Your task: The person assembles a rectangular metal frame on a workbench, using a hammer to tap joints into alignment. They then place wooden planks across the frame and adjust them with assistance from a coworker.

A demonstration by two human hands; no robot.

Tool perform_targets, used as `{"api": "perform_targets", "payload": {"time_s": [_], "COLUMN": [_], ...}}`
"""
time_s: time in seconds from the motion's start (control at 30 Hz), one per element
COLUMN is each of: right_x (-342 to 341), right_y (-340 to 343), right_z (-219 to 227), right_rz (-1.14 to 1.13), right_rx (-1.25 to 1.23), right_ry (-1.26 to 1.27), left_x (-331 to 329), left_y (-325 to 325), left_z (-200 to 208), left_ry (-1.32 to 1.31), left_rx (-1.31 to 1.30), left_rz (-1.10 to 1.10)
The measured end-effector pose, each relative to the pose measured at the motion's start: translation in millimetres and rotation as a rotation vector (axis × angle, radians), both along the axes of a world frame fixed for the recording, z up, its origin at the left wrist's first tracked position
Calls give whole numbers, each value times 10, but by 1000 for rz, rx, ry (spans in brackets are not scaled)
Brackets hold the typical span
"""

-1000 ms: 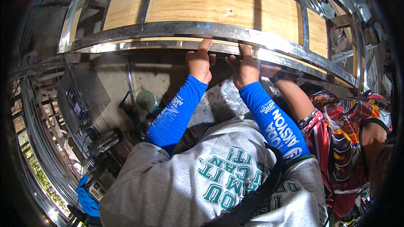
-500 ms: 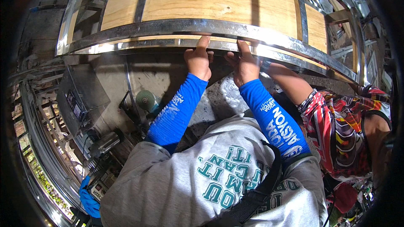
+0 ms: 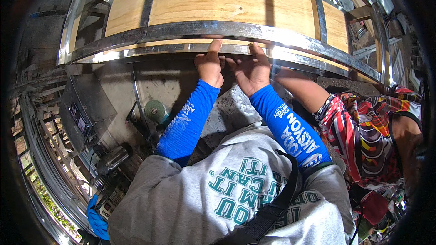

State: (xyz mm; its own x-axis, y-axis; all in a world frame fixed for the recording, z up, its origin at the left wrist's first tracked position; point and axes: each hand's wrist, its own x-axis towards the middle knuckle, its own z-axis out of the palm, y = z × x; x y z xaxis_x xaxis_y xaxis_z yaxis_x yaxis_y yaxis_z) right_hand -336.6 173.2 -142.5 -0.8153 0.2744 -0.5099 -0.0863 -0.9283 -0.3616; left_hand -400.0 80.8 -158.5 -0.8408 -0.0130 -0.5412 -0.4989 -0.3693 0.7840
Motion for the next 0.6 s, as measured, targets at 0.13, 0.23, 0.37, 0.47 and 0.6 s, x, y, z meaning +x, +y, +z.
{"api": "perform_targets", "payload": {"time_s": [0.13,0.23,0.37,0.47,0.6], "right_x": [-63,-47,-37,-47,-79], "right_y": [-13,-1,-6,9,8], "right_z": [-129,-96,-106,-32,-94], "right_rz": [24,46,44,45,43], "right_rx": [-17,9,0,37,20], "right_ry": [38,43,55,24,25], "left_x": [14,26,16,28,2], "left_y": [4,-1,17,29,13], "left_z": [52,25,27,139,28], "left_ry": [-15,11,-11,-16,-2], "left_rx": [4,21,-18,25,18], "left_rz": [-1,3,6,16,18]}}
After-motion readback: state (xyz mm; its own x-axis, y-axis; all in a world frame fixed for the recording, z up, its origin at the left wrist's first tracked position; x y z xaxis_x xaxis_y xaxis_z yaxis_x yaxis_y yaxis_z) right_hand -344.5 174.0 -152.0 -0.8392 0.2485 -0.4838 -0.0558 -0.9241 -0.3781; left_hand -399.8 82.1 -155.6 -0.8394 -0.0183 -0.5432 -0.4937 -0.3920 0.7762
